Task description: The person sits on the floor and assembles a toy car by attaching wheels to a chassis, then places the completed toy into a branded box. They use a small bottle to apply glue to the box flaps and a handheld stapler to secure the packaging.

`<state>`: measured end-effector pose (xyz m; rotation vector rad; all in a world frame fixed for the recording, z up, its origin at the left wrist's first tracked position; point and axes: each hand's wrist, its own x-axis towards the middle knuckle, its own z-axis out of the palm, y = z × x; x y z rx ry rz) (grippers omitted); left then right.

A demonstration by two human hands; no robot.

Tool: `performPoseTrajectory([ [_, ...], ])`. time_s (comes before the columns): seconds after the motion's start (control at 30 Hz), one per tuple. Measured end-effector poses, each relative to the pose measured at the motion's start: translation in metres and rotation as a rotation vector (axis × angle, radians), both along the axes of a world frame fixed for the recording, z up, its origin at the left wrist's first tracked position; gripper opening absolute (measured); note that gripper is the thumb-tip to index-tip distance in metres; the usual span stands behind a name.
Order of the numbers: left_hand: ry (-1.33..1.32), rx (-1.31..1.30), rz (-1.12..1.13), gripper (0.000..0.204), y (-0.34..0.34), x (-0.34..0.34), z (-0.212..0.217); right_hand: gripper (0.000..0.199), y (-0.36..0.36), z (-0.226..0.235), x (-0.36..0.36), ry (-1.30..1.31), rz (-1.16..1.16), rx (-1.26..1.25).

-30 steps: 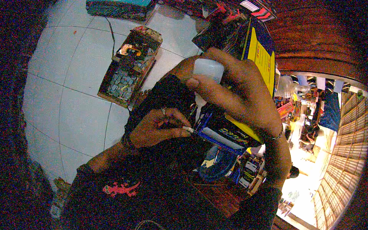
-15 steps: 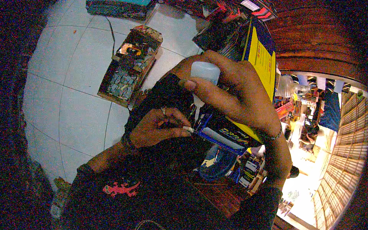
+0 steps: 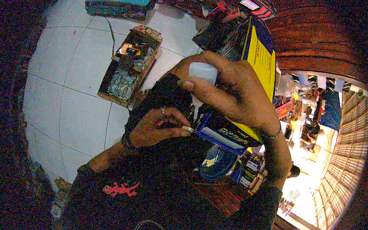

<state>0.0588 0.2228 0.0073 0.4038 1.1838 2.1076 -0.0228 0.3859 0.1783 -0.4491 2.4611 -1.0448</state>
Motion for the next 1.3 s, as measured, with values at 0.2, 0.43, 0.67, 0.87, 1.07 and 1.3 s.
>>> performPoseTrajectory([
  [0.2,0.006,-0.008,-0.022,0.02,0.002,0.002,-0.003,0.029,0.004,0.002,0.001,-0.055,0.004,0.106],
  [0.43,-0.037,-0.078,0.023,0.017,0.001,0.002,-0.006,0.027,0.018,0.006,0.004,0.101,-0.239,-0.273],
  [0.67,0.043,-0.083,0.016,0.039,0.009,-0.039,-0.006,0.026,0.088,0.016,0.019,0.294,-0.533,-0.692],
  [0.87,-0.181,-0.079,-0.08,0.077,0.054,-0.112,0.014,0.025,0.155,-0.02,0.073,0.383,-0.813,-1.354],
  [1.07,-0.414,-0.298,-0.337,0.101,0.103,-0.162,0.046,0.023,0.189,-0.099,0.166,0.486,-1.251,-1.474],
  [1.3,-0.123,-0.219,-0.277,0.076,0.138,-0.144,0.059,0.018,0.187,-0.18,0.247,0.364,-1.596,-1.652],
])
